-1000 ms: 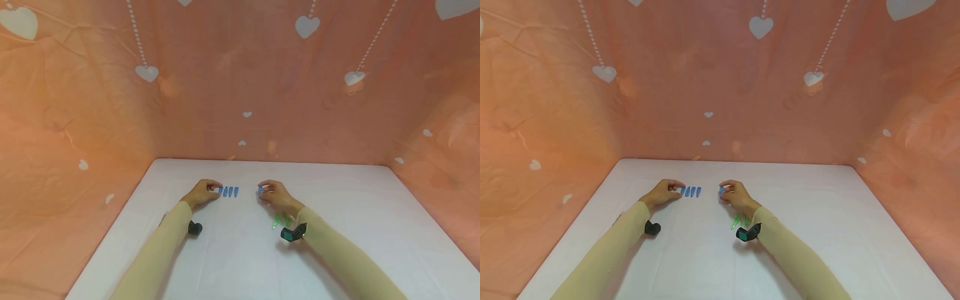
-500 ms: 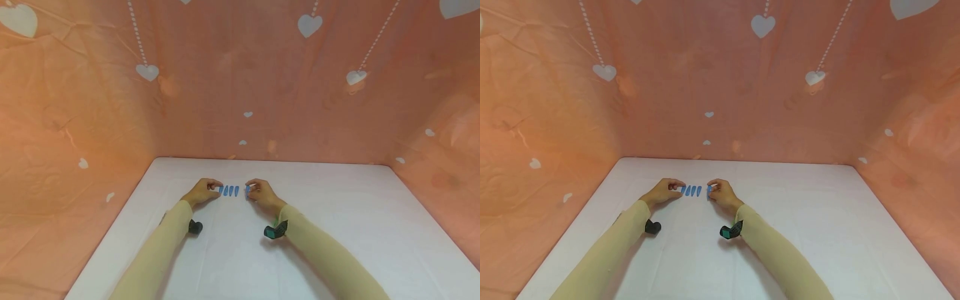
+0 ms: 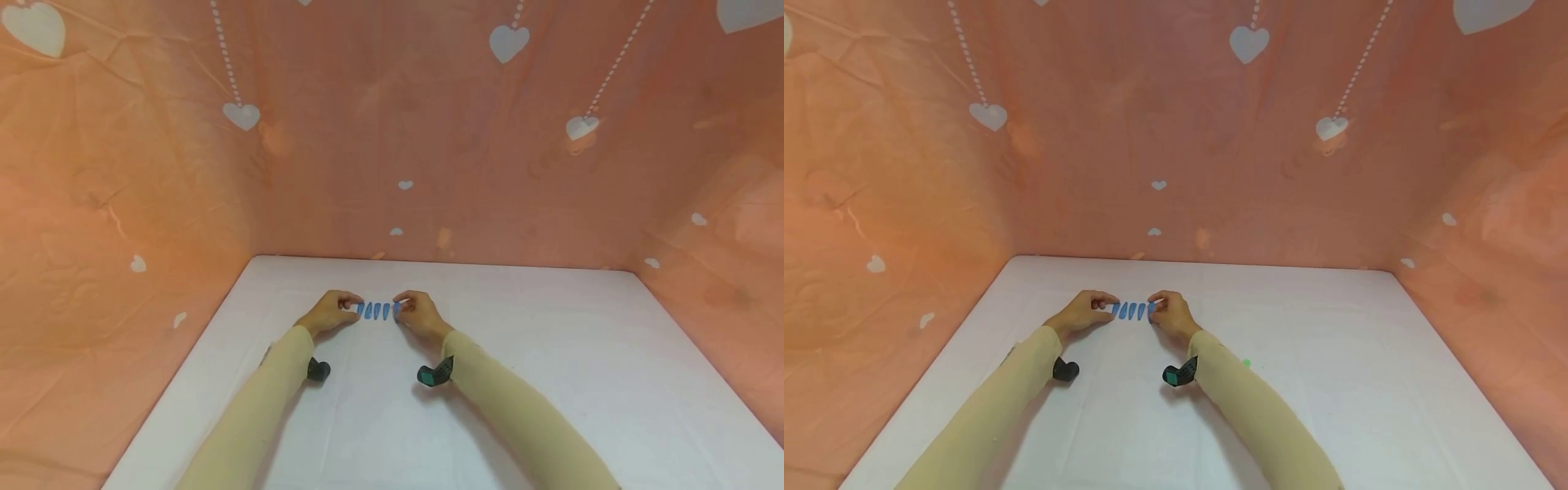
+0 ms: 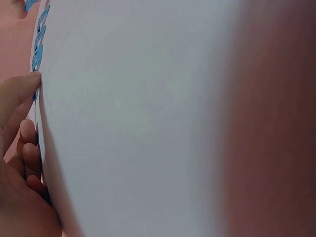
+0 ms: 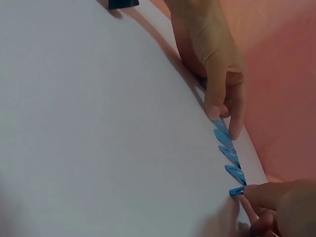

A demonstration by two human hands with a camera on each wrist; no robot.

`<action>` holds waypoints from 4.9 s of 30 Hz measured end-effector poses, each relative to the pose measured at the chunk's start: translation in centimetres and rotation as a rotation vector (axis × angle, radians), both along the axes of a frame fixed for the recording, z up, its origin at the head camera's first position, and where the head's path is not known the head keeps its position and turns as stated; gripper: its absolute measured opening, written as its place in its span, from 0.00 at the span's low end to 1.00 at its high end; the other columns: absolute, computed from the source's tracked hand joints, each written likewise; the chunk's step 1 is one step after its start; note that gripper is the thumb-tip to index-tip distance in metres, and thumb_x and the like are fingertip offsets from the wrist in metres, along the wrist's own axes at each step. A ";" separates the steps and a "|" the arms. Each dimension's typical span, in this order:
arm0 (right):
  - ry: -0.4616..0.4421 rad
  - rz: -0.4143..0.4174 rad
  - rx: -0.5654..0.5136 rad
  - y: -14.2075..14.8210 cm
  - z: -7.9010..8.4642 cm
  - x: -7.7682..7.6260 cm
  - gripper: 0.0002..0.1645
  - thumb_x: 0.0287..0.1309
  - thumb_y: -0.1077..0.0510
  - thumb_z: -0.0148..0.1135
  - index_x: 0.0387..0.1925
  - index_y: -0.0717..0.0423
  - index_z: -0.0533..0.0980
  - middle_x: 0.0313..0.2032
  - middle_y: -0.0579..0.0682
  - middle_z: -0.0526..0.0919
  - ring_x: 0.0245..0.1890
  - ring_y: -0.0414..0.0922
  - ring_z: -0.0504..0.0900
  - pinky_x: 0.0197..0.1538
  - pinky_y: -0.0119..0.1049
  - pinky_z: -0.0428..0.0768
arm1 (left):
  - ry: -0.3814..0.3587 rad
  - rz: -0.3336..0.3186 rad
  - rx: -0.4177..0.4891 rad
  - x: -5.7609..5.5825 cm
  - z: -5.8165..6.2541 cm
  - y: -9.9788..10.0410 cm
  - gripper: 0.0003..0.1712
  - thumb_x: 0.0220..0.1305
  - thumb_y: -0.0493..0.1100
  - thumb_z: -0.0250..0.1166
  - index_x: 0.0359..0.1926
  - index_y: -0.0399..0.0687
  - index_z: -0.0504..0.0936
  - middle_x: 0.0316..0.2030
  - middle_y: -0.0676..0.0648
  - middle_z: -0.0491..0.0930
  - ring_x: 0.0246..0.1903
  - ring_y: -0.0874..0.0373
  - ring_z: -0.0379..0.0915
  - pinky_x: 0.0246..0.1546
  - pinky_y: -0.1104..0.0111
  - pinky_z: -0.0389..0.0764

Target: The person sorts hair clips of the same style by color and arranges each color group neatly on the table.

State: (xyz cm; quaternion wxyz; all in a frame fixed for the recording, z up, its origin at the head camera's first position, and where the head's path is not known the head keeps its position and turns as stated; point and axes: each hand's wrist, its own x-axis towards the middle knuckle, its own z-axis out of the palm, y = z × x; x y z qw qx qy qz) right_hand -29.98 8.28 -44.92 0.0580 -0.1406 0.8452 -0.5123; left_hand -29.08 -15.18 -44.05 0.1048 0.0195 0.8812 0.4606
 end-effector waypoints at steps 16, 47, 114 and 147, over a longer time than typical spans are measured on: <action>0.059 -0.006 0.253 -0.4 -0.1 -0.3 0.20 0.60 0.64 0.66 0.54 0.60 0.82 0.52 0.61 0.83 0.53 0.54 0.79 0.65 0.49 0.74 | 0.009 -0.010 0.001 -0.4 -0.3 -0.3 0.23 0.65 0.37 0.68 0.61 0.45 0.81 0.41 0.48 0.68 0.49 0.53 0.63 0.50 0.61 0.64; 0.004 0.018 0.218 0.1 0.0 -0.5 0.21 0.62 0.63 0.60 0.56 0.60 0.81 0.53 0.60 0.82 0.56 0.54 0.77 0.66 0.51 0.72 | 0.005 -0.004 0.021 -0.3 -0.1 -0.1 0.23 0.63 0.38 0.68 0.60 0.44 0.81 0.42 0.47 0.68 0.46 0.53 0.63 0.46 0.62 0.65; 0.175 0.291 0.170 14.4 -1.3 6.0 0.09 0.61 0.62 0.68 0.43 0.54 0.86 0.48 0.54 0.81 0.55 0.51 0.74 0.61 0.52 0.69 | 0.106 -0.365 -0.004 6.9 -1.3 15.0 0.19 0.61 0.35 0.69 0.54 0.51 0.87 0.46 0.48 0.79 0.46 0.58 0.70 0.53 0.62 0.73; 0.150 0.331 0.081 15.1 -1.2 5.5 0.11 0.59 0.65 0.69 0.44 0.61 0.85 0.47 0.58 0.82 0.53 0.46 0.76 0.59 0.27 0.72 | 0.199 -0.367 -0.140 7.2 -0.6 16.8 0.14 0.62 0.34 0.69 0.48 0.45 0.89 0.32 0.53 0.82 0.32 0.65 0.70 0.37 0.75 0.73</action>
